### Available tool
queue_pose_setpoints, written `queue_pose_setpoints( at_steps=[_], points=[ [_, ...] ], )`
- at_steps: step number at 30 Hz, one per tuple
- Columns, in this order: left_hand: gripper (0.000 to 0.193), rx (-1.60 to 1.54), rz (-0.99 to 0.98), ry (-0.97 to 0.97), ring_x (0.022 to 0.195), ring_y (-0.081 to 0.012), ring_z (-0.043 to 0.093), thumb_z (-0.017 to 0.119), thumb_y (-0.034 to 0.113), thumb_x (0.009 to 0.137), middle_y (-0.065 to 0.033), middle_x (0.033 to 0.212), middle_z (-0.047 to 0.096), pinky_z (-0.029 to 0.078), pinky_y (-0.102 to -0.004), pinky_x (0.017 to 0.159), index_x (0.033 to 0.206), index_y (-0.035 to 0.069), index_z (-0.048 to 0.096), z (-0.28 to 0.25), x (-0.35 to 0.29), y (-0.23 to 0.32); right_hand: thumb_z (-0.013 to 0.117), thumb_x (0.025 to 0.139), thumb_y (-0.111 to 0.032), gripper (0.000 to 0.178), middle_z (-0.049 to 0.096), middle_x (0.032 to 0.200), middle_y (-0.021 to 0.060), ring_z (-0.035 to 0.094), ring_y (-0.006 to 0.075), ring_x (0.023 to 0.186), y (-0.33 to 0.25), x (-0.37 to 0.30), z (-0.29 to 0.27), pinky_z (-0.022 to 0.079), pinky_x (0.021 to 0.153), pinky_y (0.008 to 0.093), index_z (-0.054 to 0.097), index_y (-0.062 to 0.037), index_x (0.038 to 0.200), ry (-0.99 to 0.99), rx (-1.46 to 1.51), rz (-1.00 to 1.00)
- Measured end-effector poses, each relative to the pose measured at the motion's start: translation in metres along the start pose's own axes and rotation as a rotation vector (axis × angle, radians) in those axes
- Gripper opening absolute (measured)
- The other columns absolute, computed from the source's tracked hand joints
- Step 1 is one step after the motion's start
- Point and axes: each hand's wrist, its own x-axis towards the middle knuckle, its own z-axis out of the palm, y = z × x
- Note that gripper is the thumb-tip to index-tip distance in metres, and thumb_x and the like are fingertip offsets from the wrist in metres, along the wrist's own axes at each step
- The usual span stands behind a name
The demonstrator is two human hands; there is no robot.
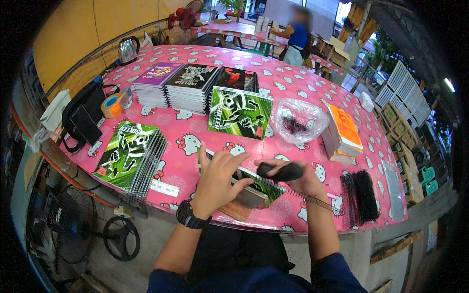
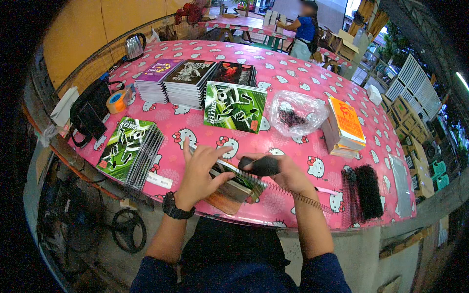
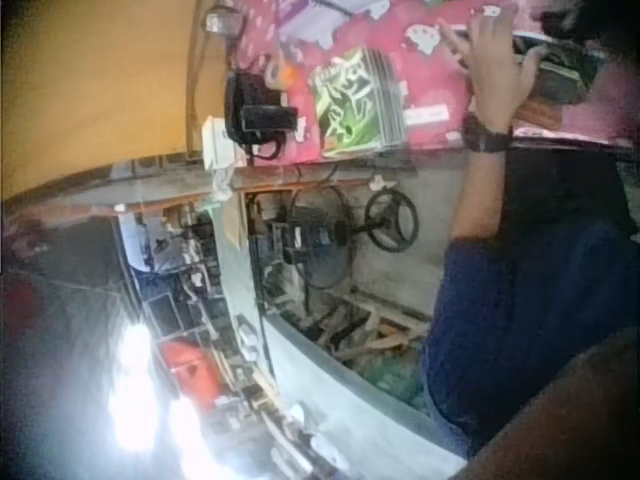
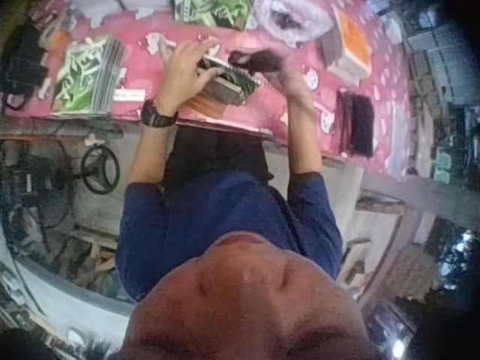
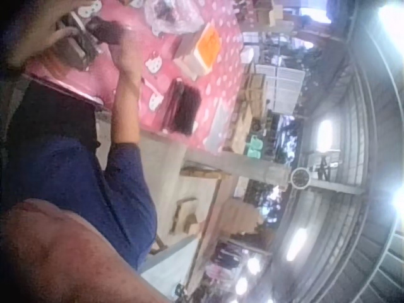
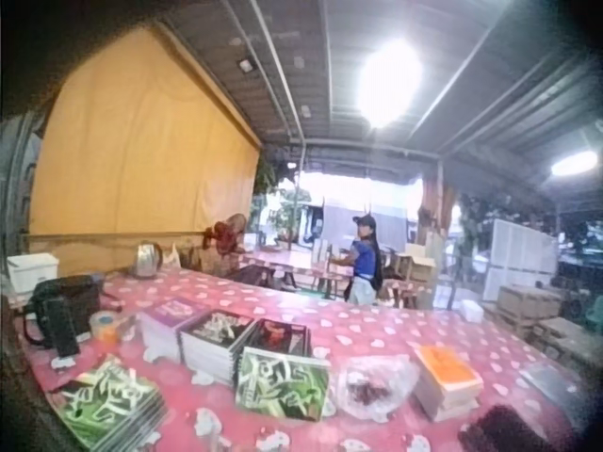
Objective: The person binds notebooks by inserting a plastic spiral through the pre-punched holes of a stack of papers and covers, then uses pink shears to cut and crimp the ends of the spiral.
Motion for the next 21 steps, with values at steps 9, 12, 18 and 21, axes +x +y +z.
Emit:
queue_pose_setpoints(
  at_steps=[9, 12, 18, 21],
  points=[
    [0.065, -0.167, -0.068, 0.03, 0.09, -0.0198, 0.054, 0.078, 0.025, 0.062, -0.0013, 0.085, 0.056, 0.005, -0.0568, 0.105, 0.12, 0.013, 0.051, -0.001, 0.003, 0.001, 0.062, 0.073, -0.049, 0.06, 0.057, 0.106, 0.011, 0.052, 0.0203, 0.1, -0.006, 0.012, 0.016, 0.039, 0.089, 0.0332, 0.058, 0.0014, 0.104, 0.097, -0.269, 0.174],
    [0.063, -0.101, -0.048, 0.006, 0.091, -0.0196, 0.055, 0.078, 0.027, 0.062, -0.0016, 0.086, 0.056, 0.005, -0.0574, 0.105, 0.117, 0.013, 0.052, 0.001, 0.001, 0.0, 0.06, 0.077, -0.043, 0.051, 0.057, 0.105, 0.0084, 0.052, 0.0181, 0.099, 0.007, 0.004, 0.007, 0.039, 0.09, 0.0312, 0.057, 0.0003, 0.104, 0.151, -0.037, 0.054],
    [0.081, 0.062, -0.08, 0.122, 0.118, -0.0315, 0.04, 0.082, 0.032, 0.054, -0.0115, 0.12, 0.047, 0.01, -0.0555, 0.106, 0.122, 0.009, 0.046, -0.003, 0.003, 0.0, 0.055, 0.082, -0.04, 0.048, 0.057, 0.103, 0.0072, 0.052, 0.0159, 0.095, 0.001, 0.01, 0.007, 0.042, 0.083, 0.0292, 0.057, 0.0008, 0.105, 0.122, -0.264, 0.07],
    [0.105, -0.065, -0.236, 0.399, 0.125, -0.035, 0.031, 0.085, 0.03, 0.048, -0.0166, 0.138, 0.03, 0.015, -0.0495, 0.107, 0.134, 0.005, 0.031, -0.004, -0.008, -0.014, 0.053, 0.086, -0.039, 0.043, 0.058, 0.101, 0.0062, 0.051, 0.0142, 0.095, 0.0, 0.017, 0.009, 0.041, 0.084, 0.0292, 0.057, -0.0012, 0.106, 0.043, -0.219, 0.009]
  ],
)
